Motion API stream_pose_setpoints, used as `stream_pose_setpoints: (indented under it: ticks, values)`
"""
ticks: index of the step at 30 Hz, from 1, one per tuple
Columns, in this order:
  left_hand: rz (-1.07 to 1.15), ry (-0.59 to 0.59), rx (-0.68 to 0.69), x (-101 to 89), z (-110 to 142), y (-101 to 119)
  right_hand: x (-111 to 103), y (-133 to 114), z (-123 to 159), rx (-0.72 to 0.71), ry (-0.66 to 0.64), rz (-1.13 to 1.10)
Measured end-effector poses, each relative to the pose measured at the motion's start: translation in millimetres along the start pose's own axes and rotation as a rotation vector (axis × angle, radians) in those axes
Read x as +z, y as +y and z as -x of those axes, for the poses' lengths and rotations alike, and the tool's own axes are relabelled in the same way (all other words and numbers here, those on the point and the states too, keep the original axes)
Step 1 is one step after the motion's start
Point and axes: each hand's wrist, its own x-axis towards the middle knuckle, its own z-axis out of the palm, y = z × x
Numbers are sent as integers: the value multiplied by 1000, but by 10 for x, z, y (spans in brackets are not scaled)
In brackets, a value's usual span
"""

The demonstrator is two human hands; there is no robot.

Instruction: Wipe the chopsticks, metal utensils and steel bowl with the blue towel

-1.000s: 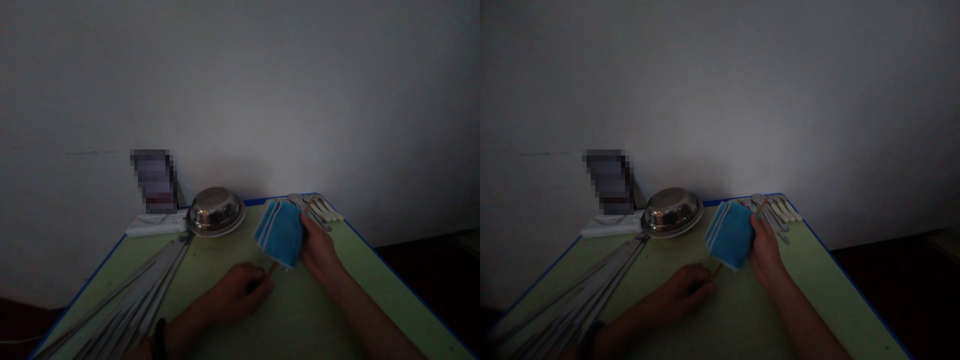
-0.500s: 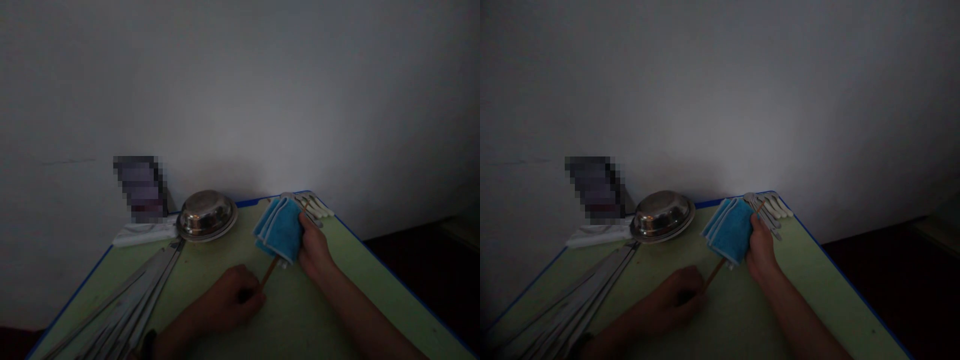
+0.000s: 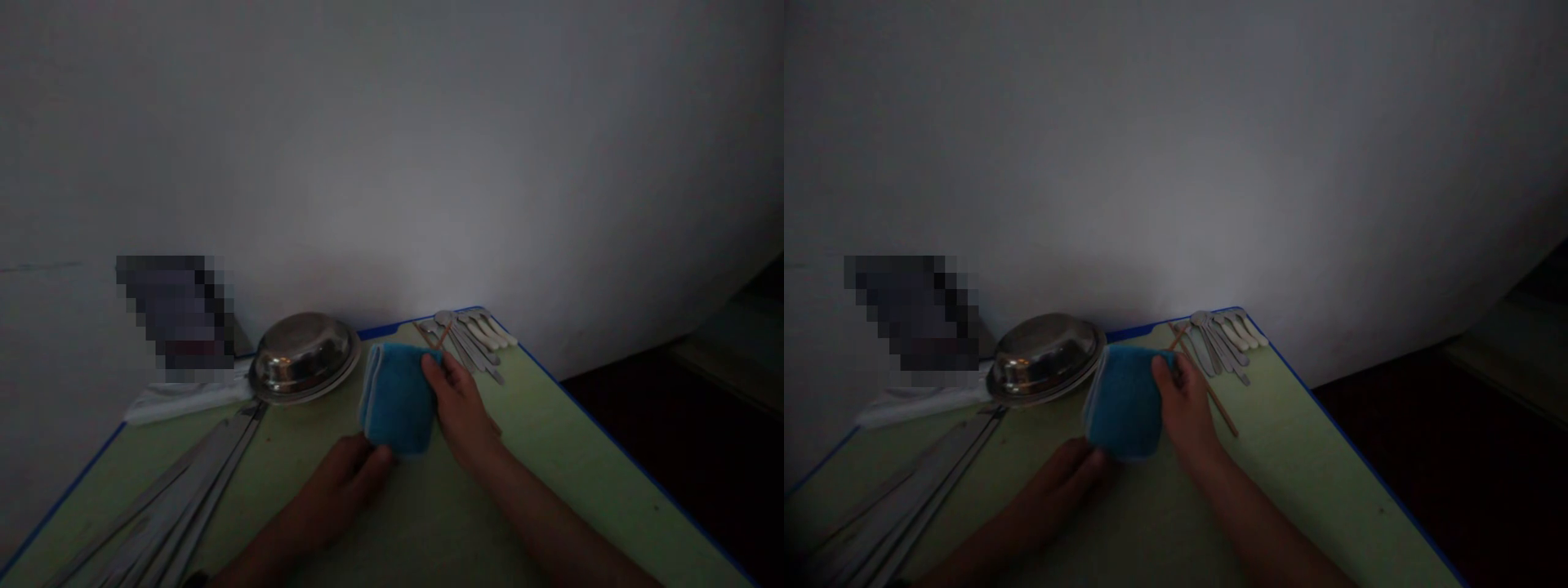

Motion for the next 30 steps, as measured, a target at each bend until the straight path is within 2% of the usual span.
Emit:
stream_pose_setpoints:
  ticks: [3,5,10,15,18,23,26,28,30]
  values:
    - [17,153,-161,-7,-7,45,25,-10,25,-1,-63,-39]
    - [60,170,-184,-10,-27,67,33,-14,24,24,-98,-118]
    - [137,147,-141,-4,-57,37,38,-26,24,72,-216,-232]
    - [167,211,-62,12,-51,-18,45,-1,65,107,-310,-58]
    - [129,195,-56,17,-63,-27,50,36,68,65,-230,-23]
    - [69,126,-25,20,-60,-19,53,38,11,117,20,-218]
    - [32,20,46,16,-30,-8,19,-20,-58,159,146,-345]
    - [35,-33,84,13,-18,-12,-33,-56,-113,188,187,-397]
    - [110,22,100,12,-26,-31,-98,-71,-159,199,145,-370]
